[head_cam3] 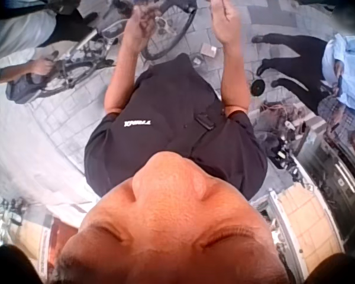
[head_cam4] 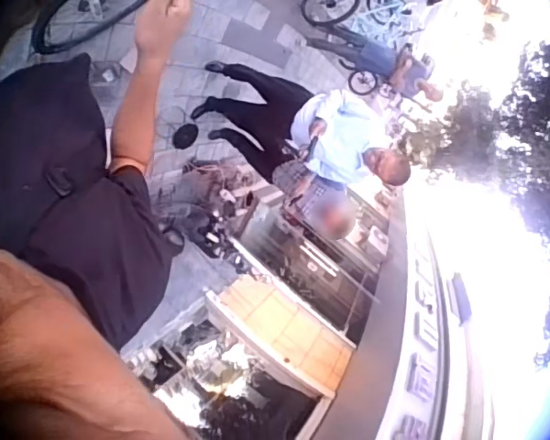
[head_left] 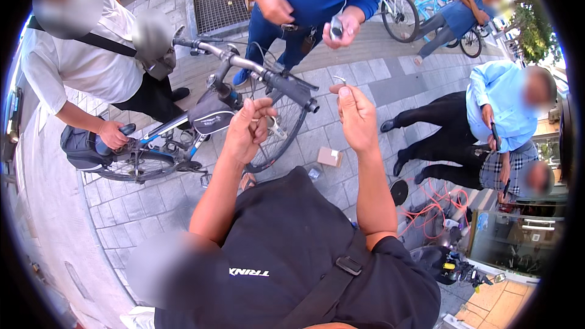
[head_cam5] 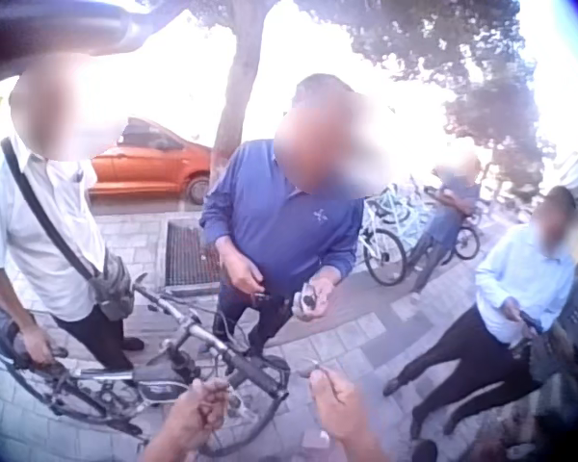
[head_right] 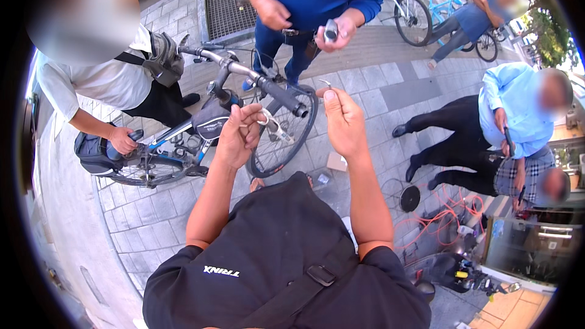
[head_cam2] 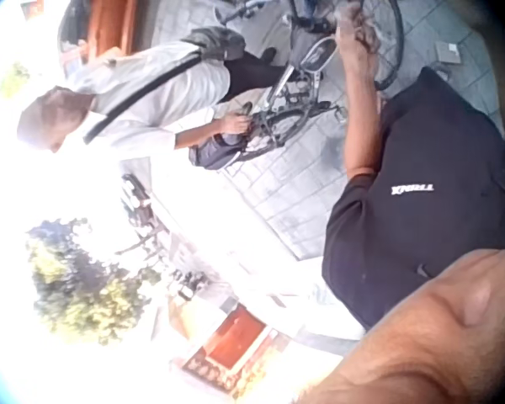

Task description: The person repairs a bicycle handlebar on a sidewalk, using a screwdriver to tighten components and adjusting the grip and brake lever. The person works on the handlebar stem and brake assembly while several bystanders observe.

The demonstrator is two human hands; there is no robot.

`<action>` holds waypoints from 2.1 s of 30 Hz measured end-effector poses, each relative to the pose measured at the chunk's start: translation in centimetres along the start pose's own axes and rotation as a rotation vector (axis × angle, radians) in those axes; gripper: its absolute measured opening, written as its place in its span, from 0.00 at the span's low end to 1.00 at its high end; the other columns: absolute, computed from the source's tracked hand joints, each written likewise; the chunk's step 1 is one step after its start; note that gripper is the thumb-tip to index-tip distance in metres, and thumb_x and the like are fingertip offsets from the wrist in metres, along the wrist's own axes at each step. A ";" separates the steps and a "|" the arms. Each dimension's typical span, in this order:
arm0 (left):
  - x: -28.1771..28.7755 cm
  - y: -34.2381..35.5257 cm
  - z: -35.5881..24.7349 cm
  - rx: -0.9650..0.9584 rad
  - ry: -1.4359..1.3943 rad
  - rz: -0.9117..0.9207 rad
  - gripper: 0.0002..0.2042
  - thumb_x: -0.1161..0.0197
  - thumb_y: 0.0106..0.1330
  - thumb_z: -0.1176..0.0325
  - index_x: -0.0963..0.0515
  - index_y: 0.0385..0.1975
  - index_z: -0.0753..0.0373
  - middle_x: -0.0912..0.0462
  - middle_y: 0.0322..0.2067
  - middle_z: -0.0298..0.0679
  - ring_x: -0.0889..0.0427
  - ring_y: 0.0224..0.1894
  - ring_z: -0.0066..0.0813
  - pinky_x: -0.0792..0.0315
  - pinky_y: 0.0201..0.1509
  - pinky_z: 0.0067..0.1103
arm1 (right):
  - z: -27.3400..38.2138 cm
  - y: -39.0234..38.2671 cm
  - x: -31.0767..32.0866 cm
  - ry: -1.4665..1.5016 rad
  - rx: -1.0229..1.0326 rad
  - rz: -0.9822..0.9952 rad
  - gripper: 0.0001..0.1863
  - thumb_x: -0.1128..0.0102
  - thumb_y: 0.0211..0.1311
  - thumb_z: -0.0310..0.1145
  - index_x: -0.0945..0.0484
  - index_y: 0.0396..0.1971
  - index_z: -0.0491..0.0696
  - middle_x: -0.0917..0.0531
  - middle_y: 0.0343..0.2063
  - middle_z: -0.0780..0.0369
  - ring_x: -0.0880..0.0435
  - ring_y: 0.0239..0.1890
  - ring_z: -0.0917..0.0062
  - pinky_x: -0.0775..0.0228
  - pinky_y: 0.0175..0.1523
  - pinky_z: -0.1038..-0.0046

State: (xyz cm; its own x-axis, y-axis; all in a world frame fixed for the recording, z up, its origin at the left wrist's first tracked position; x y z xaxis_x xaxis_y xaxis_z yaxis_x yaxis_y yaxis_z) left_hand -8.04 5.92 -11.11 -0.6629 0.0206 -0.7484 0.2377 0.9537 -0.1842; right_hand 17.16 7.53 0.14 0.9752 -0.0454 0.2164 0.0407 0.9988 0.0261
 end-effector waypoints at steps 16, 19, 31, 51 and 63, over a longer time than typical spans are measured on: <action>-2.6 -3.1 8.2 0.280 0.331 0.155 0.17 0.42 0.84 0.57 0.20 0.55 0.67 0.18 0.31 0.29 0.32 0.21 0.08 0.40 0.21 0.11 | -3.8 -14.9 -6.3 -0.097 -0.141 -0.135 0.20 0.48 0.76 0.32 0.36 0.61 0.41 0.12 0.34 0.46 0.11 0.38 0.48 0.22 0.44 0.51; -3.7 -3.9 10.3 0.370 0.394 0.201 0.15 0.45 0.85 0.57 0.19 0.52 0.64 0.22 0.28 0.27 0.32 0.22 0.08 0.40 0.21 0.12 | -6.3 -17.5 -5.0 -0.074 -0.208 -0.182 0.20 0.46 0.75 0.33 0.34 0.60 0.41 0.12 0.33 0.45 0.11 0.40 0.47 0.22 0.46 0.50; -6.8 -7.5 19.7 0.470 0.525 0.126 0.15 0.44 0.84 0.53 0.20 0.46 0.59 0.39 0.17 0.25 0.39 0.18 0.17 0.44 0.21 0.19 | -15.8 -31.7 7.9 -0.174 -0.379 -0.026 0.24 0.37 0.72 0.48 0.19 0.51 0.40 0.10 0.39 0.49 0.10 0.45 0.52 0.22 0.51 0.53; -25.7 -23.2 59.7 0.860 1.029 0.646 0.24 0.45 0.84 0.50 0.22 0.63 0.66 0.13 0.48 0.40 0.16 0.46 0.27 0.24 0.51 0.24 | -32.5 -59.2 25.9 0.312 -0.574 -0.666 0.20 0.46 0.81 0.47 0.18 0.49 0.44 0.12 0.40 0.48 0.11 0.46 0.56 0.23 0.53 0.60; -17.1 -18.5 87.9 1.000 1.446 1.183 0.18 0.32 0.76 0.61 0.19 0.53 0.71 0.10 0.46 0.46 0.11 0.50 0.38 0.21 0.58 0.28 | -47.6 -76.7 21.4 -0.193 -1.592 -0.771 0.19 0.51 0.82 0.46 0.19 0.60 0.53 0.13 0.40 0.48 0.13 0.44 0.47 0.21 0.49 0.47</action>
State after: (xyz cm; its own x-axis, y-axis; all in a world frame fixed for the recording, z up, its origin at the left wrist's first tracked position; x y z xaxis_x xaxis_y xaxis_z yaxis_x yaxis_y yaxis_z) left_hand 61.30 -38.41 -50.91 0.2216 0.9723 0.0739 0.7328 -0.1161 -0.6705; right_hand 45.24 -69.23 -43.73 0.6028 -0.3502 0.7169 0.6978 -0.2041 -0.6866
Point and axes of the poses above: each hand's wrist, its own y-axis towards the middle knuckle, its own x-axis out of the back of the hand, z = x × y, the point moved 6 cm from there along y, towards the middle knuckle
